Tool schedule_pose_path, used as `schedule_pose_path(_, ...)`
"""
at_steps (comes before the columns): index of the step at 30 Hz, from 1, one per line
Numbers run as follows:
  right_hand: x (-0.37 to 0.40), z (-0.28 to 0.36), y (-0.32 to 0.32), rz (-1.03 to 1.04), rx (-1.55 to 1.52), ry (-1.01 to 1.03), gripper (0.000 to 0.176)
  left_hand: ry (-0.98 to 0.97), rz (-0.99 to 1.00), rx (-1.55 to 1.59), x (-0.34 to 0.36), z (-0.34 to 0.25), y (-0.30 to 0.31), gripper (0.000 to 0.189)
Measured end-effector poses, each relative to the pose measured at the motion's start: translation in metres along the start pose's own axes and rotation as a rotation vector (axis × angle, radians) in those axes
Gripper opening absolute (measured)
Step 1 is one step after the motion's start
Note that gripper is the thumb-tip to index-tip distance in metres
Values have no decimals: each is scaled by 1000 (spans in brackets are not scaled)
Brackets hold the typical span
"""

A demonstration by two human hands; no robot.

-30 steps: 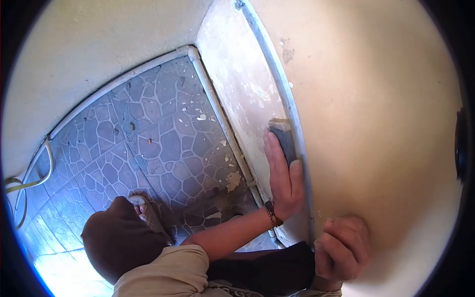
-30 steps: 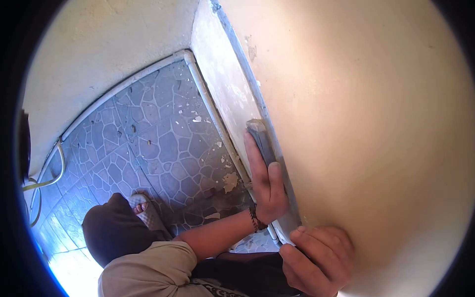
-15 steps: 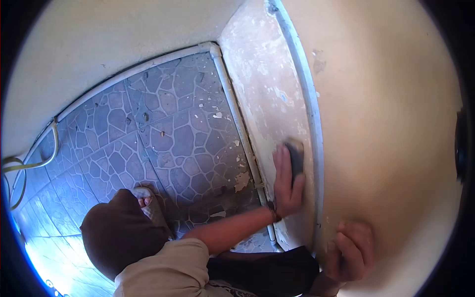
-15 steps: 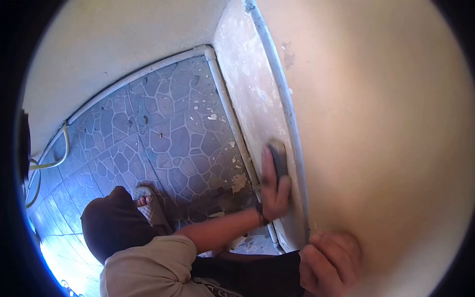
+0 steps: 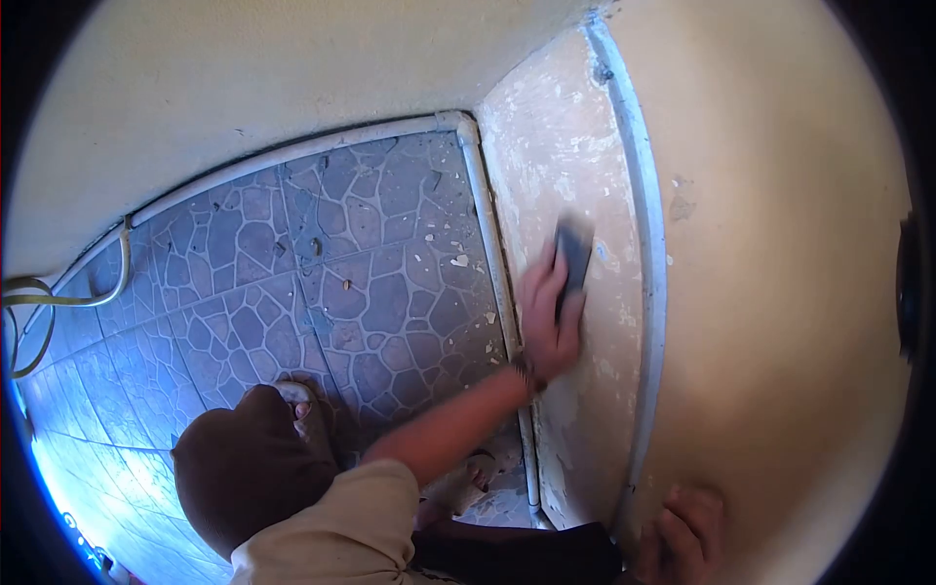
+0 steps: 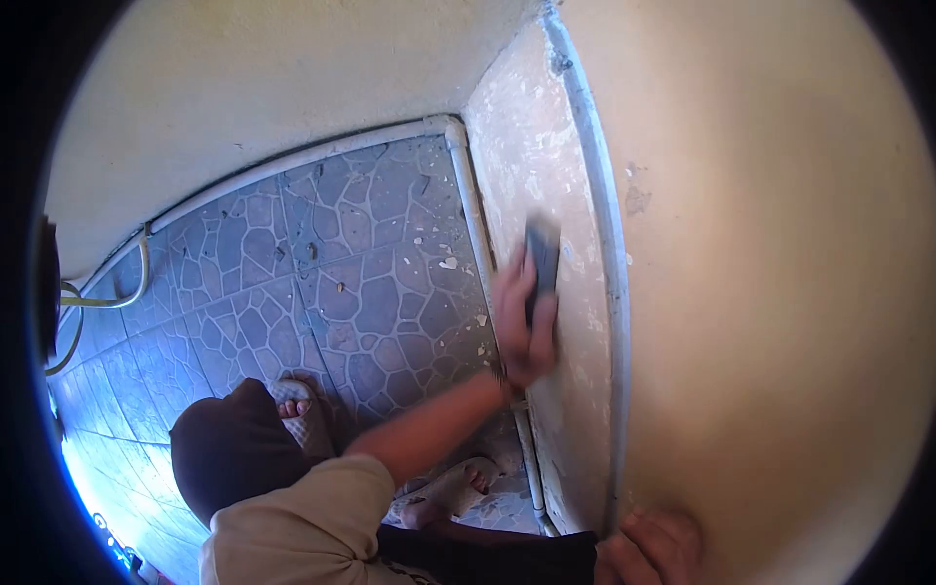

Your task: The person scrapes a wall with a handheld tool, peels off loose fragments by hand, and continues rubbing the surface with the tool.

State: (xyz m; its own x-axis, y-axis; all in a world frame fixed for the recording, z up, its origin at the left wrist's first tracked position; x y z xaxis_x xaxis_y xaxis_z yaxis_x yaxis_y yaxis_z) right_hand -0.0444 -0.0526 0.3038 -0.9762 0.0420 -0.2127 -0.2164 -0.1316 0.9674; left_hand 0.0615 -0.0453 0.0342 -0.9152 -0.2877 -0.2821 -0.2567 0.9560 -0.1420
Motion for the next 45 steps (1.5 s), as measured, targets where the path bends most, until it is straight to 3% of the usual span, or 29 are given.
schedule_pose_path(2,6,-8,0,-27,-97,33,15,-104,-68,-25,-88,-2,-27,41)
schedule_pose_path(4,13,-12,2,-99,-164,-13,15,-54,-126,232,-164,-5,-53,41)
schedule_pose_path(6,16,-12,6,-270,-182,-103,14,-85,-43,63,-128,2,-42,40)
schedule_pose_path(9,22,-16,8,-366,-221,-42,14,-21,-49,-53,-26,40,-5,40)
schedule_pose_path(12,12,-12,-1,-73,-162,103,14,56,-73,-128,-20,44,-3,38)
schedule_pose_path(14,16,-12,0,-171,-193,98,15,63,-131,-51,-75,14,-16,34)
schedule_pose_path(16,20,-15,0,-257,-216,104,16,115,-66,30,-123,-10,-33,33)
schedule_pose_path(18,20,-16,5,-314,-245,108,16,118,74,-62,-104,-21,-31,39)
schedule_pose_path(19,18,-15,4,-316,-243,105,16,-9,-1,-31,-72,-40,-20,38)
schedule_pose_path(22,15,-15,4,-265,-227,121,16,53,-107,27,-50,-63,-8,38)
schedule_pose_path(24,20,-16,2,-176,-239,154,17,90,-139,-30,-102,-36,-30,35)
schedule_pose_path(26,24,-16,-1,-232,-235,85,19,148,-204,-46,-154,-21,-43,34)
schedule_pose_path(30,19,-18,9,-320,-346,57,22,12,-94,-82,-85,-62,-15,39)
schedule_pose_path(33,20,-17,0,-212,-250,114,21,12,-126,0,-105,-45,-33,31)
schedule_pose_path(36,16,-16,1,-254,-308,93,21,139,-182,-96,-151,-29,-40,31)
schedule_pose_path(38,15,-12,8,-319,-353,74,21,60,-147,-6,-109,-48,-31,33)
schedule_pose_path(40,13,-16,7,-352,-337,114,21,207,-144,5,-72,-54,-19,34)
schedule_pose_path(45,20,-14,0,-400,-268,158,17,178,-199,-19,-148,-20,-43,32)
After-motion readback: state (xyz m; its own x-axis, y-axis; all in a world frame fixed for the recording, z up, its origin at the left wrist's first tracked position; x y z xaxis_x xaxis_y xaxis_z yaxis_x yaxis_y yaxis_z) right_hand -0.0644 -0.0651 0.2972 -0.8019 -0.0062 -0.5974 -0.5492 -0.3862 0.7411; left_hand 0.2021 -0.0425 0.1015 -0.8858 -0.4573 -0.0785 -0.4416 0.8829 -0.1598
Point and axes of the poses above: each hand's wrist, its own x-axis away from the middle knuckle, its own y-axis out of the back of the hand, z = x × y, the point moved 9 cm from there along -x, towards the middle knuckle, and after that the axes turned 11 degrees about -z, right-handed, at the moved point
